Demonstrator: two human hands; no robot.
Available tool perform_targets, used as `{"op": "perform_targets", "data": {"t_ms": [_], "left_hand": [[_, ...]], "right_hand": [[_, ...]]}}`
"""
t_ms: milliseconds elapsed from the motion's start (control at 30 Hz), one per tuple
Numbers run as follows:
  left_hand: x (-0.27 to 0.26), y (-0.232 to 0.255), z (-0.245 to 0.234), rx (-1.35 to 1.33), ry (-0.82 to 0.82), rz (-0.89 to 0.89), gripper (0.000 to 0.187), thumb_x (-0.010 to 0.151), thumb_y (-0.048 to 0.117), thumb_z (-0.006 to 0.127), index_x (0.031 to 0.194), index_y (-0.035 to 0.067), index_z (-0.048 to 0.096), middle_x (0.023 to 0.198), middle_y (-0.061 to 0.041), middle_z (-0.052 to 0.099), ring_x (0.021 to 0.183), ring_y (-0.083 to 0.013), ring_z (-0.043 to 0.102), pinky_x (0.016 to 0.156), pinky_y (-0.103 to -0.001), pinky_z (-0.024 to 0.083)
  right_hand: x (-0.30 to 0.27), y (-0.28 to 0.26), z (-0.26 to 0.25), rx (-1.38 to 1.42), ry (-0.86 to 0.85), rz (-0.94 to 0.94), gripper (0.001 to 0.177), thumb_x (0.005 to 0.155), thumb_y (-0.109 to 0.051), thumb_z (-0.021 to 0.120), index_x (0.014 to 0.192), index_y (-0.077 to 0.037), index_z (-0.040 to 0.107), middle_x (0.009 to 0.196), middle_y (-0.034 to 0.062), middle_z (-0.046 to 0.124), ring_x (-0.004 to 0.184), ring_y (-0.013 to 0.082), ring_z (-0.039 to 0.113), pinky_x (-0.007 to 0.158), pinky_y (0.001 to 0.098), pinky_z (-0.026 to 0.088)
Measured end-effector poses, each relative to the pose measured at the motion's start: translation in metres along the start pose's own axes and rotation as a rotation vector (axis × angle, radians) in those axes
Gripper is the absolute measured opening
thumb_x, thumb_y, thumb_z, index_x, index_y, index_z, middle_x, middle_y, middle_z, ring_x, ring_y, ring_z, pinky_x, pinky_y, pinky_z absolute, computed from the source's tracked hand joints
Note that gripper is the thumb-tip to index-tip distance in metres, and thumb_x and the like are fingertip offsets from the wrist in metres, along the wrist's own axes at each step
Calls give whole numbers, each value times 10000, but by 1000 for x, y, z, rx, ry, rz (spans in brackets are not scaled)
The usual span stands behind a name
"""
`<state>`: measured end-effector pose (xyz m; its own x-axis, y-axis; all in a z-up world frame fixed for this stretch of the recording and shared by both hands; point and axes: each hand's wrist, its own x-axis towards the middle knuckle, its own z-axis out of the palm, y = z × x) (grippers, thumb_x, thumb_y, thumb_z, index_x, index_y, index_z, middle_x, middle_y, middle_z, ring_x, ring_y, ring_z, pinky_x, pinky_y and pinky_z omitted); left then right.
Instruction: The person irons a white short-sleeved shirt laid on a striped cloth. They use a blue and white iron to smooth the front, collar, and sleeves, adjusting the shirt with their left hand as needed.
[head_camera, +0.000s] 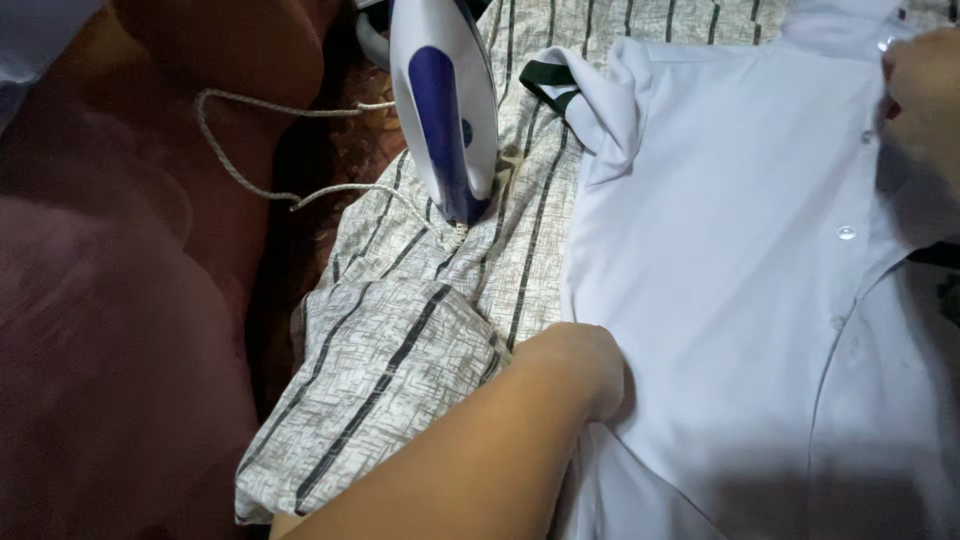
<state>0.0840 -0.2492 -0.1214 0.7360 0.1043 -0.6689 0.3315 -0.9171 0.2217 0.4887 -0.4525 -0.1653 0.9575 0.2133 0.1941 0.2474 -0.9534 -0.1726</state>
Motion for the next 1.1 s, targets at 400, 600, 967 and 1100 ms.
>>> {"op": "perform_targets", "data": {"t_ms": [400,600,967,1100], "left_hand": [[32,-5,0,109,70,23,300,790,204,752,1059,83,806,1185,-197,732,1149,-396,680,968,-405,549],[19,-3,-6,133,-82,-154,356,819,177,717,1166,153,791,1288,-165,701,1222,-387,665,1016,-483,523],[59,9,-22,346,439,358,578,895,219,647,1429,48,509,1551,-163,431,1471,-347,394,1203,-523,333],[82,-7,-28,287,275,181,743,954,339,549,1585,124,221,1697,-120,114,1524,-441,161,1208,-537,249]], "right_hand": [[-165,-54,33,232,113,-554,717,1025,-527,436,1544,-36,382,1611,306,282,1460,481,323,1192,573,274],[-171,-61,36,-19,-263,-324,766,996,-564,396,1597,-119,230,1667,208,145,1498,478,149,1173,615,153],[-282,-80,40,159,-105,-514,731,1014,-446,443,1534,49,310,1634,286,210,1513,444,195,1189,529,185],[-279,-38,29,14,-65,-321,748,1032,-492,430,1535,52,331,1617,269,260,1495,450,226,1200,515,202]]}}
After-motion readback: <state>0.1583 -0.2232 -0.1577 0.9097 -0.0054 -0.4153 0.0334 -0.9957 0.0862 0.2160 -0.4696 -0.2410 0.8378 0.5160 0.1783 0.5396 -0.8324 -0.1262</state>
